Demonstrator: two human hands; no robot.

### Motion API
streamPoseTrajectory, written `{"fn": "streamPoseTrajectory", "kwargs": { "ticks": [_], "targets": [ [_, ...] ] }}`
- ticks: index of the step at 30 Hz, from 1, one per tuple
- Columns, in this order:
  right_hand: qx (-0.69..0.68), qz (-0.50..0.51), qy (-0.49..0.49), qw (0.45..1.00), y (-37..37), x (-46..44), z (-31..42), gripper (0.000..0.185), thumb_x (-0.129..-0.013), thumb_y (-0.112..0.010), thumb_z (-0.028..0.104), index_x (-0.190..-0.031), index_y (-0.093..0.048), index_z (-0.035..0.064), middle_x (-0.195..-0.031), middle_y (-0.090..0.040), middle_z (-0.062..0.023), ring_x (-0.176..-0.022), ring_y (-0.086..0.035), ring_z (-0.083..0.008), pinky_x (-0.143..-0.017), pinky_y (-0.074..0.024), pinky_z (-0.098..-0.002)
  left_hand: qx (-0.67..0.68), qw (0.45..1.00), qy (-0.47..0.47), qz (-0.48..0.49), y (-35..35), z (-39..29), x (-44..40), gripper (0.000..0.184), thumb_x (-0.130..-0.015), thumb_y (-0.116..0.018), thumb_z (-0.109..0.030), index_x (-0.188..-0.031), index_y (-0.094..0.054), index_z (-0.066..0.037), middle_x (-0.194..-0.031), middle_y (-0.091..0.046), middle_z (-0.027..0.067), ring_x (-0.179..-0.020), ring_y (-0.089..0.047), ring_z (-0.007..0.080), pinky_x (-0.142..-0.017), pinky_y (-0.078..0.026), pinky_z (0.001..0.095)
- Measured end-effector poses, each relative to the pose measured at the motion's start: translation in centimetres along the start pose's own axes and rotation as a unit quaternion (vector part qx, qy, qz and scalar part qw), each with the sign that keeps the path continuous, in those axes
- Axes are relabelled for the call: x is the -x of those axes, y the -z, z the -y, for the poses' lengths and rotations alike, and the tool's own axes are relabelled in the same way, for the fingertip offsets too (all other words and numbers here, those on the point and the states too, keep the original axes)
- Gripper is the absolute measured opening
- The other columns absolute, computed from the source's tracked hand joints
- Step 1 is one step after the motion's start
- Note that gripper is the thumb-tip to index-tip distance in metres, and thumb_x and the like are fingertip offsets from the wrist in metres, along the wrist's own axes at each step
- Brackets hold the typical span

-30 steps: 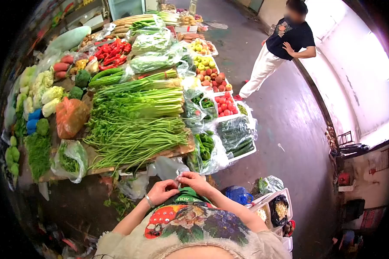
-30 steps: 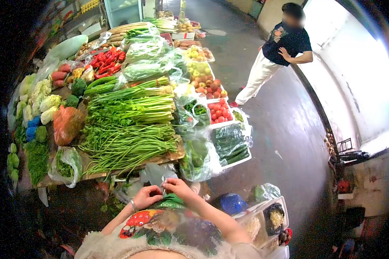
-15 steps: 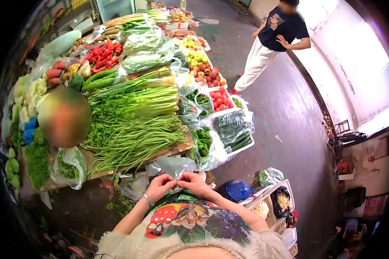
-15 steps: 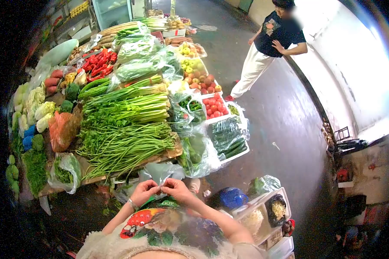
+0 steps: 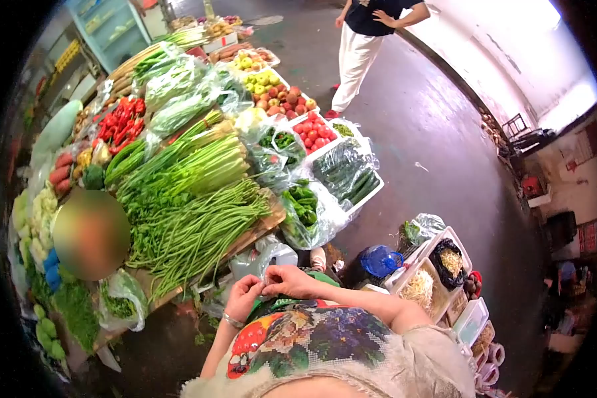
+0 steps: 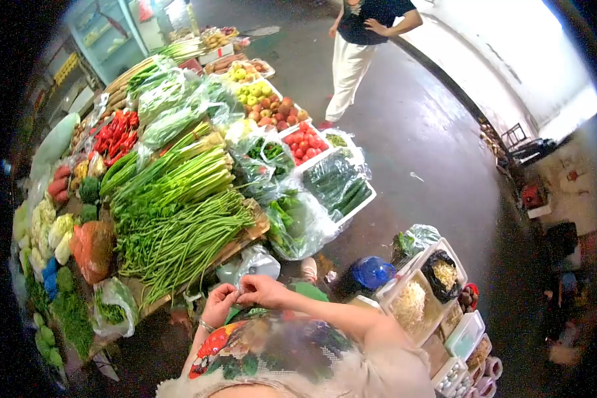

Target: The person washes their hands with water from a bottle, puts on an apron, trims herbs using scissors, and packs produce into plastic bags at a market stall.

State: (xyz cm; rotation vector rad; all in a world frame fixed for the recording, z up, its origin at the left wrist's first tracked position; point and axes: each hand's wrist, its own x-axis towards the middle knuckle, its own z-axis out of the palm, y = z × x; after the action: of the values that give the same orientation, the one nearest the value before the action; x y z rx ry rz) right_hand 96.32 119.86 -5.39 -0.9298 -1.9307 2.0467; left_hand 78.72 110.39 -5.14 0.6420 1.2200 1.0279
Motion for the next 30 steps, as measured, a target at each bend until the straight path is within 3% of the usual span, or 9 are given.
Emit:
{"fn": "streamPoseTrajectory", "kwargs": {
  "ticks": [3,6,10,15,17,18,25,28,30],
  "targets": [
    [-0.107,0.004,-0.023,0.994,-0.2,0.1,-1.0,0.025,-0.080,-0.073,0.020,-0.079,-0.054,0.0039,-0.067,-0.052,0.0023,-0.066,-0.046,-0.0065,-0.059,-0.0405,-0.0258,-0.030,0.999,-0.009,-0.022,-0.5,0.0,0.3,0.006,-0.091,-0.057,-0.008,-0.088,-0.059,-0.003,-0.082,-0.061,-0.0018,-0.076,-0.054,0.0052,-0.071,-0.045,0.0211],
    [-0.084,-0.020,-0.003,0.996,0.1,0.3,-1.3,0.024,-0.081,-0.072,0.019,-0.079,-0.053,0.0043,-0.068,-0.050,0.0032,-0.068,-0.043,-0.0061,-0.060,-0.0396,-0.0251,-0.032,0.999,-0.002,-0.019,-0.7,-0.4,0.7,0.006,-0.090,-0.058,-0.008,-0.087,-0.058,-0.003,-0.080,-0.060,-0.0027,-0.075,-0.053,0.0051,-0.070,-0.044,0.0211],
    [-0.020,-0.050,-0.040,0.998,0.8,0.9,-0.8,0.028,-0.079,-0.071,0.022,-0.080,-0.052,0.0008,-0.067,-0.049,-0.0013,-0.068,-0.044,-0.0093,-0.062,-0.0406,-0.0280,-0.070,0.996,0.005,-0.057,-0.7,-0.4,0.9,0.008,-0.089,-0.060,-0.009,-0.083,-0.057,-0.005,-0.075,-0.055,-0.0055,-0.069,-0.047,0.0033,-0.063,-0.039,0.0197],
    [0.026,-0.068,-0.026,0.997,1.8,0.8,-4.3,0.029,-0.078,-0.072,0.023,-0.078,-0.055,-0.0006,-0.068,-0.055,-0.0060,-0.065,-0.050,-0.0124,-0.062,-0.0424,-0.0308,-0.066,0.992,-0.004,-0.103,0.6,-0.4,1.7,0.008,-0.089,-0.059,-0.010,-0.084,-0.057,-0.005,-0.077,-0.058,-0.0038,-0.068,-0.050,0.0044,-0.063,-0.041,0.0208],
    [0.038,-0.081,-0.041,0.995,2.1,0.9,-5.3,0.029,-0.073,-0.072,0.025,-0.081,-0.059,0.0002,-0.076,-0.061,-0.0123,-0.071,-0.058,-0.0244,-0.065,-0.0446,-0.0370,0.040,0.994,-0.007,-0.102,0.8,-0.4,2.2,0.007,-0.090,-0.058,-0.008,-0.085,-0.054,-0.004,-0.088,-0.065,0.0054,-0.082,-0.062,0.0148,-0.076,-0.054,0.0341],
    [0.032,-0.075,-0.059,0.995,2.3,0.8,-6.1,0.029,-0.074,-0.072,0.026,-0.082,-0.060,0.0009,-0.080,-0.063,-0.0134,-0.075,-0.060,-0.0254,-0.066,-0.0454,-0.0369,0.090,0.991,-0.002,-0.098,0.5,-1.0,2.4,0.007,-0.091,-0.054,-0.007,-0.085,-0.053,-0.005,-0.089,-0.065,0.0074,-0.084,-0.065,0.0195,-0.078,-0.056,0.0401],
    [0.065,-0.135,-0.078,0.986,3.1,0.5,-11.3,0.033,-0.068,-0.075,0.031,-0.077,-0.060,0.0031,-0.073,-0.060,-0.0119,-0.069,-0.059,-0.0261,-0.064,-0.0459,-0.0363,0.292,0.949,-0.043,-0.110,1.3,-2.7,3.3,0.004,-0.088,-0.051,-0.009,-0.086,-0.052,-0.006,-0.088,-0.067,0.0120,-0.084,-0.066,0.0236,-0.079,-0.055,0.0419],
    [0.076,-0.142,-0.102,0.982,4.1,1.3,-10.5,0.030,-0.069,-0.074,0.030,-0.077,-0.061,0.0038,-0.075,-0.062,-0.0123,-0.072,-0.061,-0.0273,-0.066,-0.0472,-0.0368,0.333,0.932,-0.041,-0.134,2.4,-2.3,4.0,0.005,-0.088,-0.051,-0.012,-0.086,-0.052,-0.007,-0.079,-0.063,0.0072,-0.070,-0.062,0.0194,-0.065,-0.052,0.0352],
    [0.103,-0.163,-0.098,0.976,4.7,1.6,-11.2,0.020,-0.071,-0.071,0.020,-0.079,-0.062,0.0034,-0.072,-0.062,-0.0090,-0.067,-0.059,-0.0187,-0.063,-0.0467,-0.0315,0.344,0.916,-0.032,-0.206,2.9,-2.7,4.1,0.006,-0.089,-0.050,-0.014,-0.087,-0.053,-0.009,-0.069,-0.057,0.0031,-0.056,-0.052,0.0160,-0.053,-0.043,0.0303]
  ]
}}
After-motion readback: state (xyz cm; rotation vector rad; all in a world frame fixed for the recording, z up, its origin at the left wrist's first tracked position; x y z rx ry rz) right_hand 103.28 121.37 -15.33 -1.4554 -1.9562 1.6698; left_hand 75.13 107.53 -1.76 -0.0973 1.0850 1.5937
